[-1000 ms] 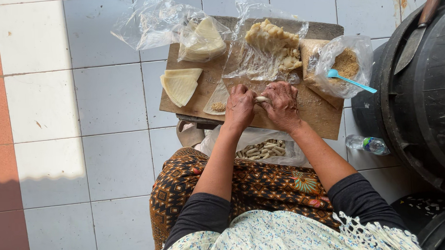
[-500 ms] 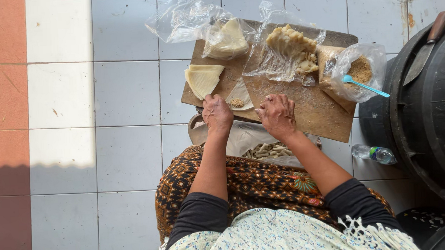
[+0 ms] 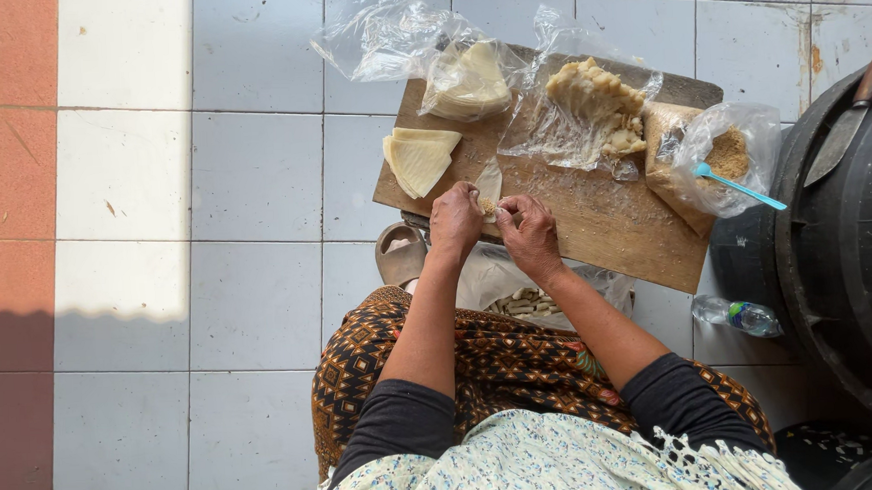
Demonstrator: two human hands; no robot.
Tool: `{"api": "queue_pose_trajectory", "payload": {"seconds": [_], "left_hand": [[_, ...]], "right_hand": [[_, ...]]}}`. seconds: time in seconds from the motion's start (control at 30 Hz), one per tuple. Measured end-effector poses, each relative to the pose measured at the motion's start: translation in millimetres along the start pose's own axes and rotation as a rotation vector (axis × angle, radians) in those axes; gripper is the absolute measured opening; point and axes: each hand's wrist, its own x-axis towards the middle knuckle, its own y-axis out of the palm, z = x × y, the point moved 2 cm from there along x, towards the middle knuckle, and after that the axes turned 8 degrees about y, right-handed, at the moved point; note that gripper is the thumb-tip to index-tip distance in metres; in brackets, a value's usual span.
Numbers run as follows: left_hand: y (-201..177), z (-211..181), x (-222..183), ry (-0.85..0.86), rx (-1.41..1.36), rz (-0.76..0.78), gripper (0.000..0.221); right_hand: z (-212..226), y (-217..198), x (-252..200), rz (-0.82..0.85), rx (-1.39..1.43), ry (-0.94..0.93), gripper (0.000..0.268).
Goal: The person prepares food by placing a small amount of paste and granules onto dough wrappers, folding them into triangular shapes, and placing them into a bag.
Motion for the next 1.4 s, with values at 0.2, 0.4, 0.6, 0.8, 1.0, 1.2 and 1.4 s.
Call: {"api": "queue_pose_trajectory", "payload": {"seconds": [0.2,0.4,0.6,0.8,1.0,1.2,1.4], "left_hand": [[-5.0,-1.8,-1.0,0.034,-0.061,-0.046,0.025],[-8.6,-8.7,-4.4,0.123,-0.042,-0.084,0.028],[-12.5,-14.1,-6.7,0.264,0.057,0.001,0.02],[-3.3,-3.1,-5.0,0.303,0.202,0.075,0.016],[-0.8,1.8,8.0,0.303,0.181,0.19,0.016],[-1.3,-3.1,14.9,0.25,0.17,0.15,0.011],[-6.7,-9.1,12.1,0.251,0.192,0.058,0.01]], "right_hand": [[7.5,-4.9,-0.1,0.068,0.01,-0.023,0.007],[22.4,-15.4,0.3,0.076,-0.085,-0.306,0.016],[33.5,-22.5,0.4,0.063,-0.278,-0.559,0.024],[10.9,-10.3,6.3,0.027,-0.106,-0.454,0.018],[-5.0,6.1,11.4,-0.064,-0.049,-0.223,0.017],[7.4,5.6,15.1,-0.136,-0.197,-0.277,0.019],[19.4,-2.8,14.5,-0.133,-0.437,-0.474,0.023]]}}
